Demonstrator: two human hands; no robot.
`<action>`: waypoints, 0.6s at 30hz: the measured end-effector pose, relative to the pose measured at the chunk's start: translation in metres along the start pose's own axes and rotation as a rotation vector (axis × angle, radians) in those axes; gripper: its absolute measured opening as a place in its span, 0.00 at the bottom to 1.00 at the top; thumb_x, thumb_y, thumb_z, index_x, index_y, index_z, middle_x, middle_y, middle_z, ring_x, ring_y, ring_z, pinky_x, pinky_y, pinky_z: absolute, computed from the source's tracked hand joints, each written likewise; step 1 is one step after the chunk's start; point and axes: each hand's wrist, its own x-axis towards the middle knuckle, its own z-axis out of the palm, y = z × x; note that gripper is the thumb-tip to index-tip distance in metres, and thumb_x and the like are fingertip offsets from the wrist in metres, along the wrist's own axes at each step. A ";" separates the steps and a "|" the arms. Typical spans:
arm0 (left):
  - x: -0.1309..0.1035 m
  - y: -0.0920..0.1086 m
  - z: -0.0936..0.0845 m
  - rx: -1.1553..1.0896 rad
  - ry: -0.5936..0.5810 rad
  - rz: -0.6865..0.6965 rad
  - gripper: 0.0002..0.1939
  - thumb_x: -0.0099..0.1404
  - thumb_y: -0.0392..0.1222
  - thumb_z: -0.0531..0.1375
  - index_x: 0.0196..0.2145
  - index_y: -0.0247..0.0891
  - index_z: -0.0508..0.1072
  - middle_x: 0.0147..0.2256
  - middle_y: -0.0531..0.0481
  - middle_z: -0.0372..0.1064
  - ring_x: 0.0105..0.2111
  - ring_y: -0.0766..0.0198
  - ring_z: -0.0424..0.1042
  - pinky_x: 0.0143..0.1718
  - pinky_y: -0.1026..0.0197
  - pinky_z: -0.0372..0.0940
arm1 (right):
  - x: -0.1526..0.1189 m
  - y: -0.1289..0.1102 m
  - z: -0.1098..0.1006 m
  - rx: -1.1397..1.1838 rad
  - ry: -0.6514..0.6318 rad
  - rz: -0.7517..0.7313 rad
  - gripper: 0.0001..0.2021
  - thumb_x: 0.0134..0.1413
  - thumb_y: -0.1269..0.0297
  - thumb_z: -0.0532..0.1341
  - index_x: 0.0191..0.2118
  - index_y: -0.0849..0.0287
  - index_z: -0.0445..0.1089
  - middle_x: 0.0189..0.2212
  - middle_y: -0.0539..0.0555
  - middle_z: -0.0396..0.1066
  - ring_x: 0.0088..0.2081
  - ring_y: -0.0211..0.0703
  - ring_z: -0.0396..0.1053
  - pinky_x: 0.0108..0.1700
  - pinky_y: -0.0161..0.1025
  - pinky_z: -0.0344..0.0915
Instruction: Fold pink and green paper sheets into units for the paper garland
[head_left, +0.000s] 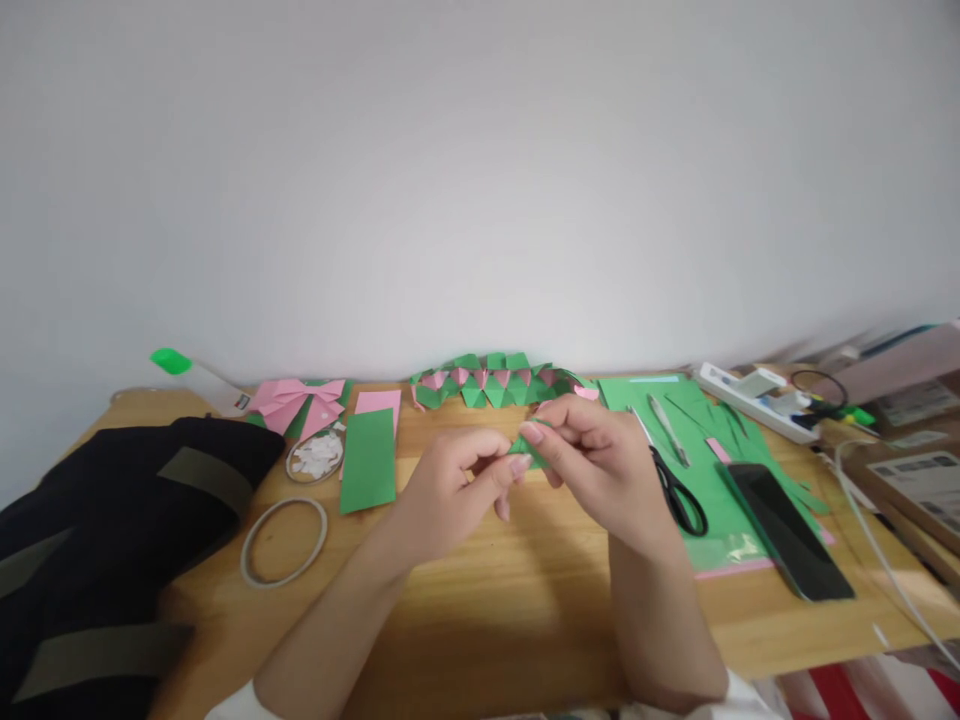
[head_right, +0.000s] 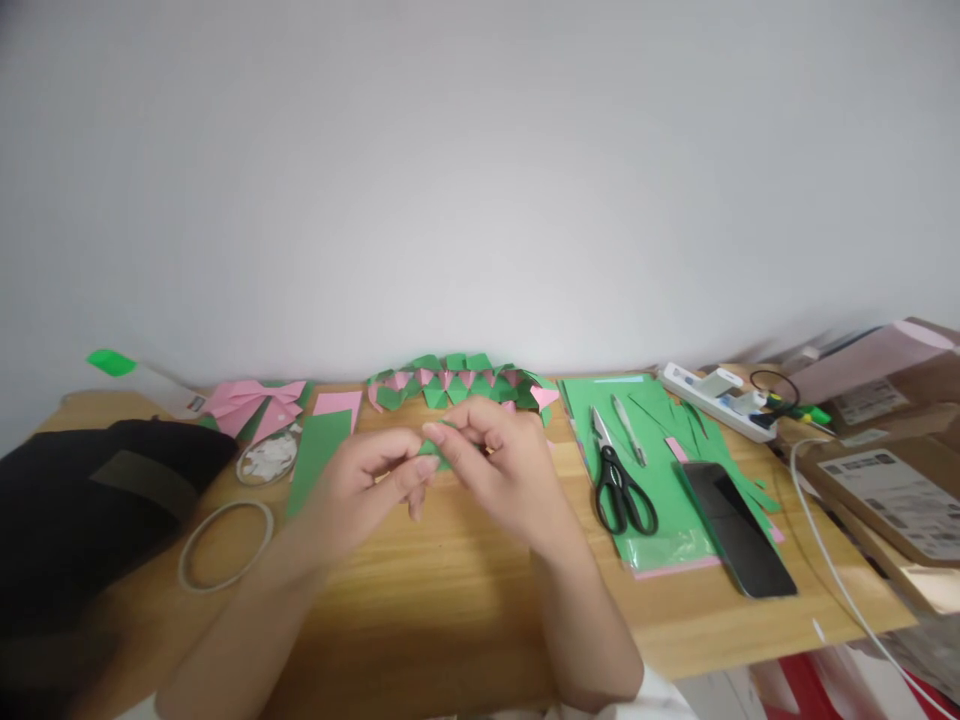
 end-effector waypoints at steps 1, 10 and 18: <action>0.003 -0.004 0.000 -0.018 -0.019 -0.042 0.17 0.66 0.46 0.54 0.21 0.38 0.64 0.19 0.54 0.64 0.21 0.68 0.66 0.25 0.65 0.57 | 0.002 0.001 -0.002 -0.009 0.022 0.034 0.12 0.58 0.58 0.62 0.27 0.59 0.70 0.15 0.46 0.64 0.16 0.32 0.60 0.18 0.32 0.54; 0.038 -0.065 0.022 0.117 -0.457 -0.434 0.14 0.70 0.47 0.56 0.37 0.33 0.73 0.31 0.49 0.73 0.29 0.64 0.73 0.32 0.59 0.69 | -0.008 0.005 -0.047 -0.025 0.601 0.043 0.11 0.60 0.60 0.62 0.29 0.58 0.74 0.13 0.45 0.59 0.16 0.32 0.54 0.18 0.34 0.49; 0.080 -0.085 0.058 0.439 -0.345 -0.587 0.18 0.69 0.46 0.59 0.53 0.36 0.68 0.52 0.42 0.68 0.47 0.55 0.72 0.47 0.48 0.71 | -0.012 0.002 -0.053 -0.015 0.554 0.002 0.09 0.58 0.66 0.62 0.26 0.57 0.74 0.12 0.44 0.60 0.14 0.31 0.55 0.17 0.34 0.48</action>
